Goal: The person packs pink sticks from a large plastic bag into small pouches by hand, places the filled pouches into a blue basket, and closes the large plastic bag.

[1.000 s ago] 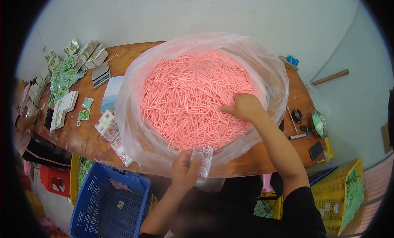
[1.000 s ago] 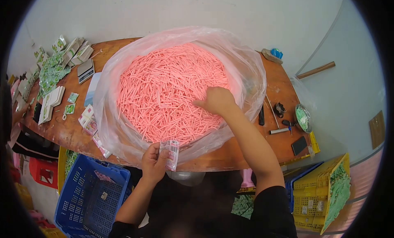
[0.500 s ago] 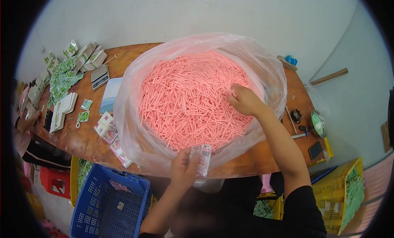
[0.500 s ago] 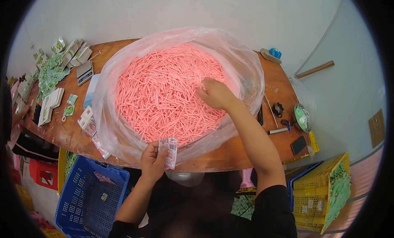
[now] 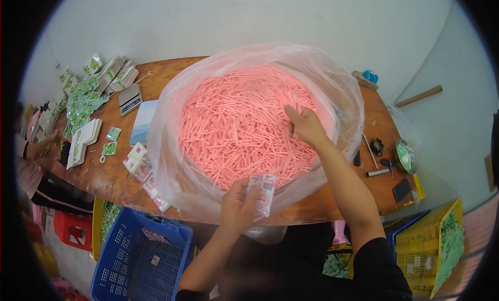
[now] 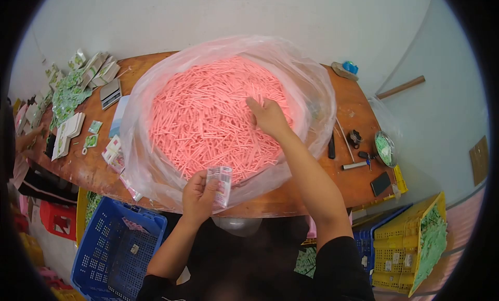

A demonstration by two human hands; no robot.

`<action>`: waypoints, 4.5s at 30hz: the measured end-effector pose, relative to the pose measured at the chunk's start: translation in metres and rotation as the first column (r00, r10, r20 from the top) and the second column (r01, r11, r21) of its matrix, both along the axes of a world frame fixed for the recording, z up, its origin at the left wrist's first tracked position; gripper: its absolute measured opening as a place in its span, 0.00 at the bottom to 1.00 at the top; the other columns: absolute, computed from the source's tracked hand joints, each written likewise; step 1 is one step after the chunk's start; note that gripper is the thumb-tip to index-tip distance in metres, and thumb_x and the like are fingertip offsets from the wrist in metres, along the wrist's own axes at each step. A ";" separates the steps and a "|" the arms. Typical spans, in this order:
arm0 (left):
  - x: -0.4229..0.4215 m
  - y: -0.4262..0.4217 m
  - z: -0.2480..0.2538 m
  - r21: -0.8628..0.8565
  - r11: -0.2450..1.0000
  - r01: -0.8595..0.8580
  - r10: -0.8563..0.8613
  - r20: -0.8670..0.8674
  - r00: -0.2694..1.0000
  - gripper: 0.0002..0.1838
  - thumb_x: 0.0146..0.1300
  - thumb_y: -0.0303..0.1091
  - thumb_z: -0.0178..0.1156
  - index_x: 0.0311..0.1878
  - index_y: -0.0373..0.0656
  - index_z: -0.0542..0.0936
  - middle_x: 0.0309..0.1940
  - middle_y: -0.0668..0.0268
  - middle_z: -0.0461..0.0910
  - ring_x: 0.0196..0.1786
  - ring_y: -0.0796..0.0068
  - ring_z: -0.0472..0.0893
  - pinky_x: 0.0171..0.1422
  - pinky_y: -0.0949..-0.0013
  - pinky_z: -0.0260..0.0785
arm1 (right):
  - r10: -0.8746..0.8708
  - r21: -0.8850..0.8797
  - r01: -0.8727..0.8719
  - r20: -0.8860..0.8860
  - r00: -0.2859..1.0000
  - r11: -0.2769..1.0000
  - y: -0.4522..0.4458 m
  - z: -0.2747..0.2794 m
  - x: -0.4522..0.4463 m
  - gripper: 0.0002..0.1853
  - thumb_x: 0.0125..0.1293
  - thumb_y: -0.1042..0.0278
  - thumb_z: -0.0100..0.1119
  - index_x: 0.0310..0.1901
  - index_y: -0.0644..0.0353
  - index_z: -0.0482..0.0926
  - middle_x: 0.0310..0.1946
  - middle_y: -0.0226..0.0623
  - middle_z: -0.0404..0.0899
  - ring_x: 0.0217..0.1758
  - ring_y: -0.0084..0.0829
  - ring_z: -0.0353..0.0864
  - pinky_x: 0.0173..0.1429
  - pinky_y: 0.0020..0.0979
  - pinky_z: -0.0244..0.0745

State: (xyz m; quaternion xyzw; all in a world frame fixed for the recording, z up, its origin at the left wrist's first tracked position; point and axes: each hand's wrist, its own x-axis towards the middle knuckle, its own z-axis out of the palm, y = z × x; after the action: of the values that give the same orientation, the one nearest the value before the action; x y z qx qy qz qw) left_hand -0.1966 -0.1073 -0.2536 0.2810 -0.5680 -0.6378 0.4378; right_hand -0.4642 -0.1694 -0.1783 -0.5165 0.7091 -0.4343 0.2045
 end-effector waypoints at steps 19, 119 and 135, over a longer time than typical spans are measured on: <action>0.016 -0.003 -0.015 -0.100 0.991 -0.088 0.092 0.034 0.995 0.13 0.70 0.34 0.61 0.51 0.34 0.78 0.36 0.62 0.84 0.38 0.80 0.80 0.42 0.72 0.73 | 0.077 0.167 0.086 -0.777 0.625 0.982 0.008 0.029 -0.006 0.27 0.70 0.46 0.57 0.26 0.65 0.81 0.24 0.49 0.82 0.31 0.48 0.82 0.40 0.43 0.77; -0.004 -0.008 -0.020 -0.129 0.989 -0.068 0.066 -0.021 0.998 0.11 0.71 0.31 0.59 0.51 0.34 0.79 0.35 0.64 0.85 0.37 0.81 0.82 0.42 0.75 0.74 | 0.533 -0.346 -0.405 0.528 0.661 0.846 0.072 -0.024 0.104 0.23 0.81 0.56 0.41 0.56 0.69 0.78 0.54 0.46 0.81 0.56 0.30 0.79 0.62 0.32 0.73; 0.009 -0.010 -0.015 0.229 0.973 0.024 0.032 -0.239 0.971 0.08 0.74 0.28 0.56 0.50 0.35 0.73 0.39 0.64 0.83 0.38 0.84 0.81 0.41 0.78 0.75 | 0.388 -0.336 -0.477 -0.298 0.872 0.812 0.090 -0.002 0.102 0.09 0.63 0.71 0.65 0.42 0.63 0.85 0.46 0.42 0.84 0.46 0.36 0.85 0.51 0.33 0.79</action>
State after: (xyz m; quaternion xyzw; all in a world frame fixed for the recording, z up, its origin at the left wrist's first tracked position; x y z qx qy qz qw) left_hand -0.1872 -0.1172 -0.2688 0.2516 -0.4323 -0.7276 0.4694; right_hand -0.3623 -0.0798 -0.1801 -0.7393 0.4860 -0.4527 0.1107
